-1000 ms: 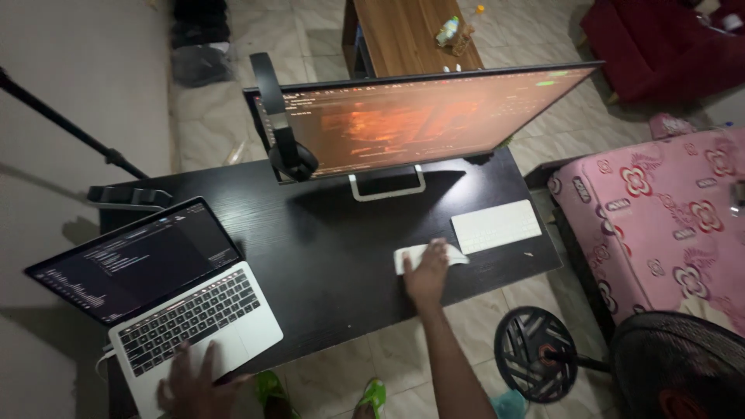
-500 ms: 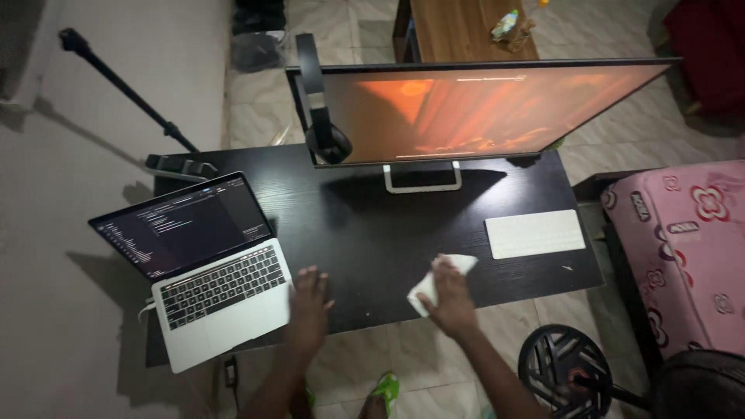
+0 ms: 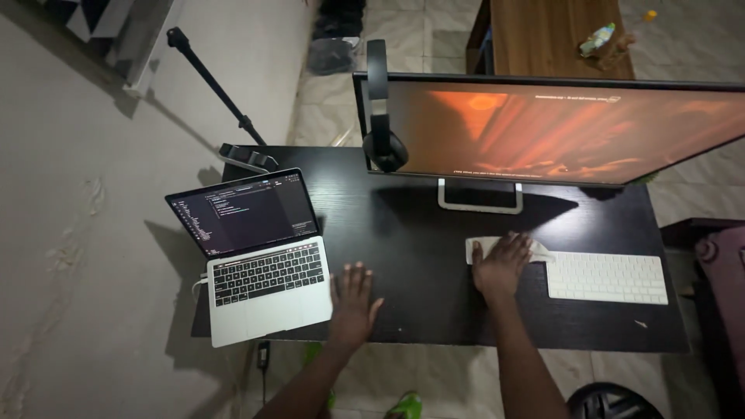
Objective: Cleaning a desk surface and laptop using a cloth.
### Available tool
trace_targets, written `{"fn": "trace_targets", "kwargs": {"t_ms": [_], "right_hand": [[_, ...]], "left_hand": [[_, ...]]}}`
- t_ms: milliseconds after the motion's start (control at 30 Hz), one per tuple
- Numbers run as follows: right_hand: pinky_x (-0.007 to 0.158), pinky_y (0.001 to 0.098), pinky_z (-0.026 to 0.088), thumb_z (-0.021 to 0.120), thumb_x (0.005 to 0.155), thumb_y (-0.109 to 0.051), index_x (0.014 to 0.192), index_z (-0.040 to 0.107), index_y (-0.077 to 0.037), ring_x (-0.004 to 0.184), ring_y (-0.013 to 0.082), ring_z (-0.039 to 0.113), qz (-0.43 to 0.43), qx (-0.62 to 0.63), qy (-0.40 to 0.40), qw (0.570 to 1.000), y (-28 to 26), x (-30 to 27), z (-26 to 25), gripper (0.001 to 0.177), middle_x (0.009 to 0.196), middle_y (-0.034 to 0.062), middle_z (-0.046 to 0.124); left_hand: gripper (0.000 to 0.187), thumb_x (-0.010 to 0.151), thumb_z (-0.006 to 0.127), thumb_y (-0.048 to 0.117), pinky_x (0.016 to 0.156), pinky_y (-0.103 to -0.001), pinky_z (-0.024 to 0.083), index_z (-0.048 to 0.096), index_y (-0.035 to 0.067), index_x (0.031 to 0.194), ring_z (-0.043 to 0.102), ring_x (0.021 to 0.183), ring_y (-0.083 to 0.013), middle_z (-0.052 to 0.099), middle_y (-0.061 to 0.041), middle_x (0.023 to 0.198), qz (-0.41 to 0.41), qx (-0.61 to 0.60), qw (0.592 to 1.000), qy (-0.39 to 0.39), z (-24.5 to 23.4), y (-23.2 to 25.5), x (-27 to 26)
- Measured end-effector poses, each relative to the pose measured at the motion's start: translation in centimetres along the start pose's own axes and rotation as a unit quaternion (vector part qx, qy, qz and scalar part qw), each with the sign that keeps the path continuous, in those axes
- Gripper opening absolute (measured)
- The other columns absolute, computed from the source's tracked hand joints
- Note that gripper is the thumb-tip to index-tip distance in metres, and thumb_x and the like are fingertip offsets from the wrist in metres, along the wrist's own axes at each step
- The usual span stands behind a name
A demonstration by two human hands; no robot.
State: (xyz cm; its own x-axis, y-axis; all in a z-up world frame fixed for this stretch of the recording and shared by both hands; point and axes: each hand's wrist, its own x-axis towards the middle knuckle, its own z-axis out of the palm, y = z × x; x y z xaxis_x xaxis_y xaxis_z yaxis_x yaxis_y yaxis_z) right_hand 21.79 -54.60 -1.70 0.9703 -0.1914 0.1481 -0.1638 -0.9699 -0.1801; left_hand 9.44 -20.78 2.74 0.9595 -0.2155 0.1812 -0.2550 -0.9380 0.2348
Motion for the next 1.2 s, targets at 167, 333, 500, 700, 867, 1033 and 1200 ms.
{"fn": "trace_targets", "kwargs": {"t_ms": [167,333,500,700,867,1033,1200], "right_hand": [[0.126,0.0589,0.006,0.033,0.104,-0.061,0.155,0.025,0.013,0.157,0.0528,0.008,0.01,-0.033,-0.025,0.999,-1.1,2.4,0.7,0.09,0.165,0.0407,0.014],[0.125,0.0586,0.008,0.032,0.105,-0.057,0.156,0.021,0.016,0.155,0.0519,0.007,-0.047,0.021,-0.052,0.997,-1.4,0.6,-1.6,0.089,0.164,0.0405,0.011],[0.125,0.0529,0.009,0.034,0.103,-0.056,0.155,0.018,0.012,0.156,0.0441,0.008,-0.105,-0.033,-0.083,0.99,-2.1,-6.4,-3.8,0.088,0.166,0.0335,0.011],[0.122,0.0509,0.012,0.048,0.094,-0.062,0.155,0.017,0.007,0.154,0.0405,0.008,-0.106,-0.026,-0.174,0.979,1.6,-11.6,-7.2,0.097,0.163,0.0296,0.011],[0.121,0.0513,0.016,0.052,0.091,-0.063,0.156,0.02,0.008,0.153,0.0427,0.013,-0.091,-0.013,-0.132,0.987,3.6,-8.2,-7.0,0.102,0.163,0.0309,0.015],[0.125,0.0519,0.015,0.048,0.1,-0.061,0.152,0.029,0.013,0.153,0.0446,0.02,-0.059,-0.005,-0.057,0.997,0.4,-0.5,-2.5,0.092,0.162,0.0314,0.025],[0.129,0.0477,0.014,0.037,0.102,-0.062,0.156,0.023,0.008,0.155,0.0409,0.018,-0.056,-0.01,-0.122,0.991,-7.8,0.6,-2.9,0.09,0.165,0.0269,0.02]], "left_hand": [[0.069,0.093,0.06,0.048,0.118,-0.065,0.013,0.047,0.005,0.146,0.021,0.149,-0.0421,0.03,-0.023,0.16,-0.09,0.041,0.994,0.034,0.8,-0.9,-0.8],[0.063,0.098,0.059,0.043,0.124,-0.061,0.018,0.047,0.008,0.149,0.029,0.15,-0.0432,0.032,-0.024,0.161,-0.067,0.048,0.995,0.058,1.4,-0.8,-1.2],[0.061,0.095,0.06,0.04,0.121,-0.061,0.021,0.048,0.009,0.146,0.031,0.148,-0.0419,0.035,-0.023,0.158,-0.079,0.035,0.995,0.039,-0.2,-0.2,-0.7],[0.059,0.093,0.059,0.038,0.118,-0.062,0.025,0.052,0.01,0.143,0.037,0.145,-0.0384,0.042,-0.02,0.154,-0.069,0.068,0.995,0.021,-0.6,-0.5,0.5],[0.057,0.093,0.058,0.037,0.12,-0.063,0.025,0.053,0.01,0.143,0.04,0.144,-0.0362,0.047,-0.018,0.152,-0.067,0.081,0.994,0.011,-1.2,-0.1,0.0],[0.057,0.093,0.057,0.037,0.12,-0.063,0.025,0.054,0.01,0.143,0.043,0.143,-0.0336,0.05,-0.015,0.15,-0.083,0.103,0.991,-0.008,-1.9,0.2,0.6],[0.054,0.096,0.056,0.034,0.123,-0.063,0.025,0.055,0.009,0.144,0.044,0.144,-0.0332,0.051,-0.015,0.151,-0.073,0.093,0.993,0.018,-2.0,0.8,0.1]]}}
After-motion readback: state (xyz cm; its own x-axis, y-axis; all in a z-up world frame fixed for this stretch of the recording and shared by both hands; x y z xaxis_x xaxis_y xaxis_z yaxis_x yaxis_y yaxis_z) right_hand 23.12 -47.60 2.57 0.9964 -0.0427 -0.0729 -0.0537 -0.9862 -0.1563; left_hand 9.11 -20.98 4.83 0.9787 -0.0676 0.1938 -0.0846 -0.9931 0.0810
